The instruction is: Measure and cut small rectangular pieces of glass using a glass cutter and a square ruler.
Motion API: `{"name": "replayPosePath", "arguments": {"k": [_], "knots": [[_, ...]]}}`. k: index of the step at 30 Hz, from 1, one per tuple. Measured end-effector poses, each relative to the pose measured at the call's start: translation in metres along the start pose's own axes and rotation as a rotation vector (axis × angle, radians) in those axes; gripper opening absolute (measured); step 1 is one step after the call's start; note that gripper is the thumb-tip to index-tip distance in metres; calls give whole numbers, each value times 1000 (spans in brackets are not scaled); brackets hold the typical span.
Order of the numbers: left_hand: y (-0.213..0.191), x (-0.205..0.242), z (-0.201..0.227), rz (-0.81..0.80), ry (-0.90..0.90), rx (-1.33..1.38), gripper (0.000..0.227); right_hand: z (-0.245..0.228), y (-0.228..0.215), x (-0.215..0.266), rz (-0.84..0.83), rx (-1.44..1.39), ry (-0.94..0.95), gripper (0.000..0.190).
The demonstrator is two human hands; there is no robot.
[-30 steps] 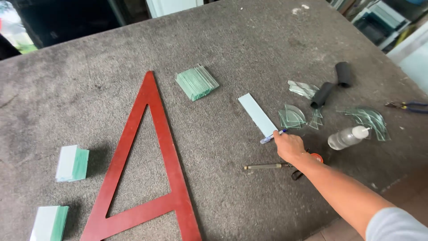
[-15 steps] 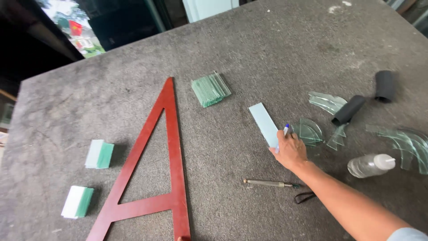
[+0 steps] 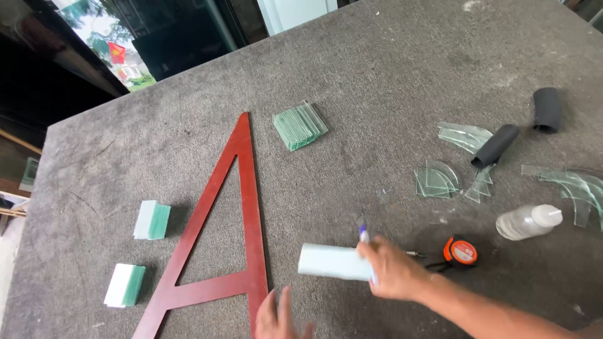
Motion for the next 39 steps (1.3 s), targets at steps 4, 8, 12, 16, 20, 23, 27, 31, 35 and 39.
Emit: {"name": "replayPosePath", "arguments": {"k": [4,8,12,16,20,23,27,31,35,39], "knots": [[20,-25,42,-100,103,44,102,-24,21,27,-143,145,-201,34],[37,-28,49,-368,206,-7,86,-18,-19,54,229,41,-78,33],[21,-36,49,-198,145,127,59,43,-45,75,456,472,266,39],[20,-34,53,-217,106,187,55,86,-39,84,355,558,412,39],[21,-28,59,-181,23,142,54,94,-41,87,265,406,476,37],[7,-21,72,-107,-10,185,61,82,-44,94,354,283,474,47],[-36,-25,119,-251,-312,1253,76,-4,-56,95,443,-91,476,51],[-16,-7,135,-396,-515,1948,67,-53,-10,102,366,-422,223,55],[-34,15,126,-502,-862,1712,53,-65,14,106,157,-619,245,47],[-20,30,110,-454,-285,1098,42,-54,34,115,-13,-823,390,24]]}}
Point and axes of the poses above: each hand's wrist, its own x-axis away from the middle knuckle, its own y-axis out of the palm, z = x × y, the point moved 4 cm from there along -x, towards the middle knuckle, and after that the axes turned 7 degrees about y, right-handed, at the moved point
